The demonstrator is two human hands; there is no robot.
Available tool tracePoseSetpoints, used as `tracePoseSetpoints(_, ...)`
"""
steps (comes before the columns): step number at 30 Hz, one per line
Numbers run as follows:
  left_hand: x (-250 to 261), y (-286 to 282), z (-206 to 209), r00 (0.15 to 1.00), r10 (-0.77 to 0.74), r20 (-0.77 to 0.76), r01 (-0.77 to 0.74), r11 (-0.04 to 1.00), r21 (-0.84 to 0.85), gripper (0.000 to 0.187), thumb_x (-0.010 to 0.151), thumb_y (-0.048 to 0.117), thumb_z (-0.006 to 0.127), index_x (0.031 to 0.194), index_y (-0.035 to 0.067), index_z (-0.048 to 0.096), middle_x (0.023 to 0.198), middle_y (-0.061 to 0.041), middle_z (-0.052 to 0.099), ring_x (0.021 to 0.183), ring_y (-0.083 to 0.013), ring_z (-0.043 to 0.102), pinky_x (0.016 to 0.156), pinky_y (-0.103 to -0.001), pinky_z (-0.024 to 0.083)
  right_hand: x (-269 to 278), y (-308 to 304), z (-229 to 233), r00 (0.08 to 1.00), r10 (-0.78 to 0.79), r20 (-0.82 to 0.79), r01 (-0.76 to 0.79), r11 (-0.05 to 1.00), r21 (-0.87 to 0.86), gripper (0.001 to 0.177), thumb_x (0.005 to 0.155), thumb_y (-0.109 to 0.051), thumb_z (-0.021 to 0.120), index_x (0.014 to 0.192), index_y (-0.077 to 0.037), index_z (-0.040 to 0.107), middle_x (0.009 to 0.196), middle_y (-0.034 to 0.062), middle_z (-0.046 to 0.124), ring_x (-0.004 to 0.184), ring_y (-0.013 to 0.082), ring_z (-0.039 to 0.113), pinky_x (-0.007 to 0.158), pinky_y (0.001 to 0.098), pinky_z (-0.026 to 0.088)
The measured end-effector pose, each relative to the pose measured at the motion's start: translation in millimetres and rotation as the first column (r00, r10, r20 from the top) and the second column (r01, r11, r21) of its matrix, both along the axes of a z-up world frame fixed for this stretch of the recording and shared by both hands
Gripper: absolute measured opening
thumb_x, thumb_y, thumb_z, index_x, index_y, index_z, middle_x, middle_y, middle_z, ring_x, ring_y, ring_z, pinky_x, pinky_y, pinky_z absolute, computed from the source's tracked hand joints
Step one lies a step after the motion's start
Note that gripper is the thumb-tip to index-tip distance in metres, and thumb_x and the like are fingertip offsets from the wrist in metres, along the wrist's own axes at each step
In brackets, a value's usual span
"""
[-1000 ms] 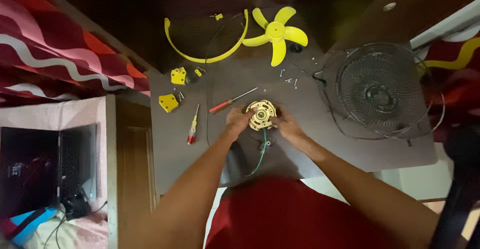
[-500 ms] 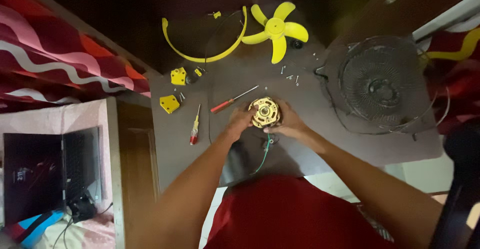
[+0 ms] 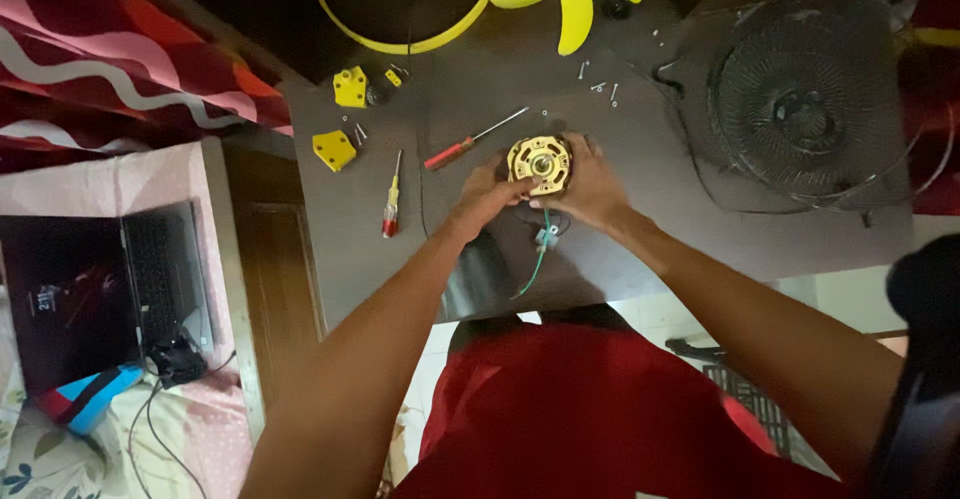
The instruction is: The person disassembles the motor housing of an electric fan using a screwdriver, removes the rotor, and then reassembles the housing. The person uses a screwdriver to remove and insert screws to secure the motor housing halves.
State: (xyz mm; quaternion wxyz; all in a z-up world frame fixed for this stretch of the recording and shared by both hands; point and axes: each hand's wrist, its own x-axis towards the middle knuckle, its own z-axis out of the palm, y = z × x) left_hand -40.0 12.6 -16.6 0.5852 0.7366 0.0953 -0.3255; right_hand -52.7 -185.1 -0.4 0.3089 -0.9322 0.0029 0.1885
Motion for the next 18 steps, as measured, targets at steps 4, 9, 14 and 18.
tracePoseSetpoints(4, -0.2, -3.1, -4.0, 0.995, 0.066, 0.072, -0.065, 0.998, -0.015, 0.086, 0.078, 0.044, 0.081, 0.146, 0.002, 0.052, 0.121, -0.016, 0.069, 0.09, -0.0179, 0.074, 0.077, -0.032, 0.065, -10.3, 2.5, 2.6, 0.992, -0.067, 0.104, 0.06, 0.996, 0.062, 0.116, 0.056, -0.04, 0.099, 0.148, -0.005, 0.036, 0.143, 0.0186, 0.048, 0.137, 0.0371, 0.047, 0.113, 0.0459, 0.044)
tracePoseSetpoints(9, 3.1, -6.5, 0.8, 1.0, -0.021, 0.019, 0.019, 0.991, 0.13, 0.09, 0.081, 0.05, 0.08, 0.148, 0.0, 0.046, 0.124, -0.019, 0.069, 0.095, -0.0189, 0.076, 0.081, -0.03, 0.064, -11.0, 3.5, 8.2, 0.989, -0.032, 0.142, 0.011, 0.989, 0.151, 0.131, 0.052, -0.035, 0.102, 0.153, -0.004, 0.024, 0.141, 0.022, 0.041, 0.133, 0.0402, 0.045, 0.112, 0.0472, 0.04)
tracePoseSetpoints(14, 0.4, -6.0, 6.9, 0.999, -0.004, 0.044, 0.003, 1.0, 0.015, 0.091, 0.077, 0.05, 0.078, 0.148, 0.002, 0.048, 0.122, -0.018, 0.072, 0.097, -0.0196, 0.075, 0.083, -0.031, 0.064, -4.1, 9.6, 19.0, 0.999, -0.038, 0.001, 0.038, 0.999, 0.031, 0.121, 0.053, -0.036, 0.102, 0.152, -0.02, 0.034, 0.137, 0.0167, 0.045, 0.127, 0.0344, 0.054, 0.107, 0.0442, 0.049)
tracePoseSetpoints(18, -0.4, -4.7, 7.1, 1.0, 0.011, 0.002, -0.011, 1.0, 0.005, 0.09, 0.077, 0.048, 0.079, 0.148, 0.002, 0.047, 0.119, -0.016, 0.075, 0.098, -0.021, 0.077, 0.087, -0.032, 0.064, -7.0, 11.5, 30.9, 0.982, -0.008, 0.189, -0.007, 0.997, 0.079, 0.11, 0.053, -0.035, 0.102, 0.143, -0.016, 0.042, 0.137, 0.0168, 0.049, 0.125, 0.0349, 0.057, 0.104, 0.0444, 0.053)
